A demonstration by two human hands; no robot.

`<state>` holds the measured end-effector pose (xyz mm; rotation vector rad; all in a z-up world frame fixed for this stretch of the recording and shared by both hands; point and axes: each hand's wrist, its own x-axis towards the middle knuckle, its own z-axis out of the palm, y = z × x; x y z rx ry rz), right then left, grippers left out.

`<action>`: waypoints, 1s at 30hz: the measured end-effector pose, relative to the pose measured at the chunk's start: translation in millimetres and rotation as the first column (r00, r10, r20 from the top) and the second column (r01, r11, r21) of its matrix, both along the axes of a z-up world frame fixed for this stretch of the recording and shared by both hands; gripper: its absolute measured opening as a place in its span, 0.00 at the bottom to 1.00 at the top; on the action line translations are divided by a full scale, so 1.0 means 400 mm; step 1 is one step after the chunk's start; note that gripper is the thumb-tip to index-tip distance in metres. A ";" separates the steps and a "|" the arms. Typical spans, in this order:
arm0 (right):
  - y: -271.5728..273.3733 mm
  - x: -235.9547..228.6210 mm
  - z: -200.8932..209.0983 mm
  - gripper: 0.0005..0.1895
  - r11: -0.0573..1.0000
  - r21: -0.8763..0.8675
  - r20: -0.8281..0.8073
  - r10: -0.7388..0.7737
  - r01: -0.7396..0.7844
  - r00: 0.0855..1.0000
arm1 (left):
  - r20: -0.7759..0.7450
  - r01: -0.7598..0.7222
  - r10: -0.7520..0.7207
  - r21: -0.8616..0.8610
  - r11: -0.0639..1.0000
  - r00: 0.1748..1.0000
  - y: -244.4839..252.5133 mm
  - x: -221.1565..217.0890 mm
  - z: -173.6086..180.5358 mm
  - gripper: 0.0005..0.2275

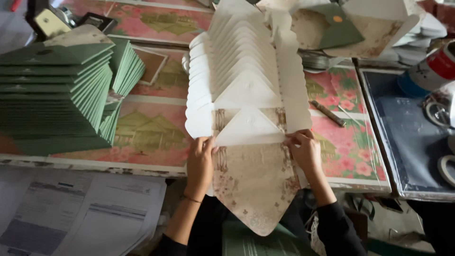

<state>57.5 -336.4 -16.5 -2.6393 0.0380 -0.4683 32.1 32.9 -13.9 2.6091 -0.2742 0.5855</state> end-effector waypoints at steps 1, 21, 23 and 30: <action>0.000 0.002 -0.006 0.13 0.999 0.035 0.004 -0.018 0.018 1.000 | -0.033 0.015 -0.016 -0.041 0.999 0.999 0.002 0.001 0.013 0.12; 0.015 -0.111 0.101 0.08 0.976 -0.012 0.103 0.217 -0.216 0.971 | 0.027 0.115 -0.119 0.128 0.985 0.993 0.046 -0.072 0.119 0.04; -0.020 -0.149 0.178 0.16 0.953 -0.303 0.234 0.046 0.028 0.971 | -0.061 -0.083 0.090 0.108 0.991 0.994 0.084 -0.133 0.191 0.30; 0.002 -0.172 0.159 0.17 0.975 -0.170 -0.269 -0.185 0.142 0.945 | -0.064 -0.125 0.114 -0.203 0.971 0.991 -0.015 -0.196 0.236 0.30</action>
